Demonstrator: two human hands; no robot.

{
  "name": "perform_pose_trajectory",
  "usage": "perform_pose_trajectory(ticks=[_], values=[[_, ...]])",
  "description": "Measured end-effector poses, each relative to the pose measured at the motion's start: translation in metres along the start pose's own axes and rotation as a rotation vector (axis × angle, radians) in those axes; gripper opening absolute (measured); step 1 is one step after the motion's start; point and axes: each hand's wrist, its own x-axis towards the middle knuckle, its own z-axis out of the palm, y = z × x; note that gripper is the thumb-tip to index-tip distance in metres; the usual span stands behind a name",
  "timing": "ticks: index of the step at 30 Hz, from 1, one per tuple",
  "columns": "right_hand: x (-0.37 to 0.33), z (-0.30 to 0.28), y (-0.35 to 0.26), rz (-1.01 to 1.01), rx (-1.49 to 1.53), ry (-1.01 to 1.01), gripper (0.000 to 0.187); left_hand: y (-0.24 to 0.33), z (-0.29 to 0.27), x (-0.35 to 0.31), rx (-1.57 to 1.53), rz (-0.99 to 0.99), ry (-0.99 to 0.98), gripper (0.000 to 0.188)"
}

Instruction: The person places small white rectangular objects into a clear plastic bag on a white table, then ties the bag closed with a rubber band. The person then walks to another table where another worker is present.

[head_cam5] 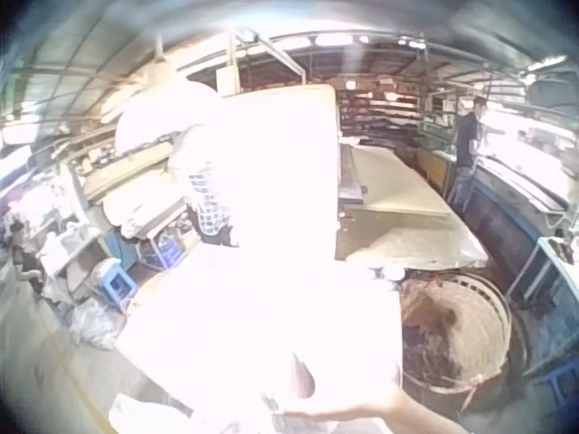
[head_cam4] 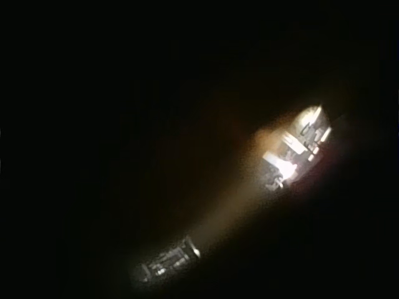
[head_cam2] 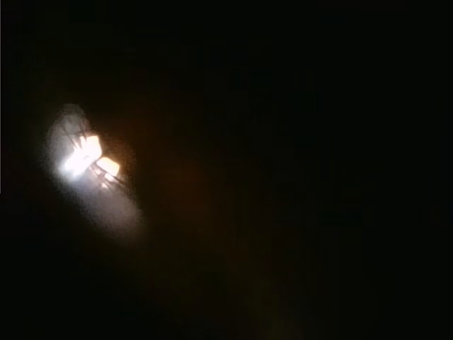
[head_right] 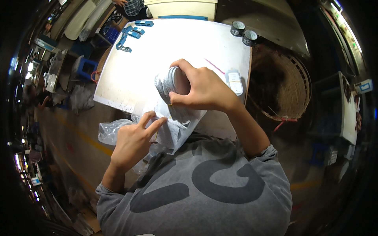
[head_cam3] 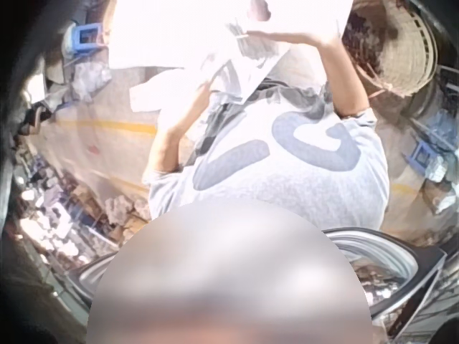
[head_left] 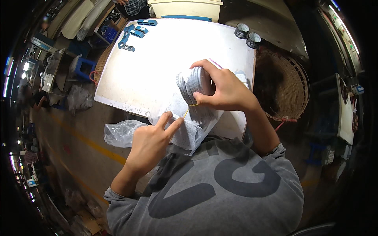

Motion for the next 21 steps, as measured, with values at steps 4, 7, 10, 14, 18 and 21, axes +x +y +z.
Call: perform_pose_trajectory(ticks=[4, 7, 10, 14, 18, 21], values=[[-0.017, 0.027, 0.006, -0.164, 0.239, 0.196, 0.078, -0.010, -0.005, 0.003, -0.024, 0.018, -0.017, 0.069], [-0.032, 0.063, 0.022, -0.077, 0.537, 0.125, 0.072, -0.017, -0.012, 0.000, -0.110, -0.006, -0.054, 0.073], [-0.045, 0.079, 0.040, -0.081, 0.233, 0.058, 0.071, -0.021, -0.019, -0.006, -0.133, -0.001, -0.076, 0.076], [-0.050, 0.080, 0.051, -0.196, 0.184, 0.059, 0.090, -0.028, -0.027, -0.006, -0.141, -0.038, 0.021, 0.070], [-0.047, 0.073, 0.046, -0.250, -0.141, -0.036, 0.092, -0.036, -0.024, 0.012, -0.053, -0.142, 0.243, 0.065], [-0.046, 0.070, 0.041, -0.206, -0.272, -0.069, 0.095, -0.041, -0.012, 0.036, -0.091, -0.228, 0.390, 0.058]])
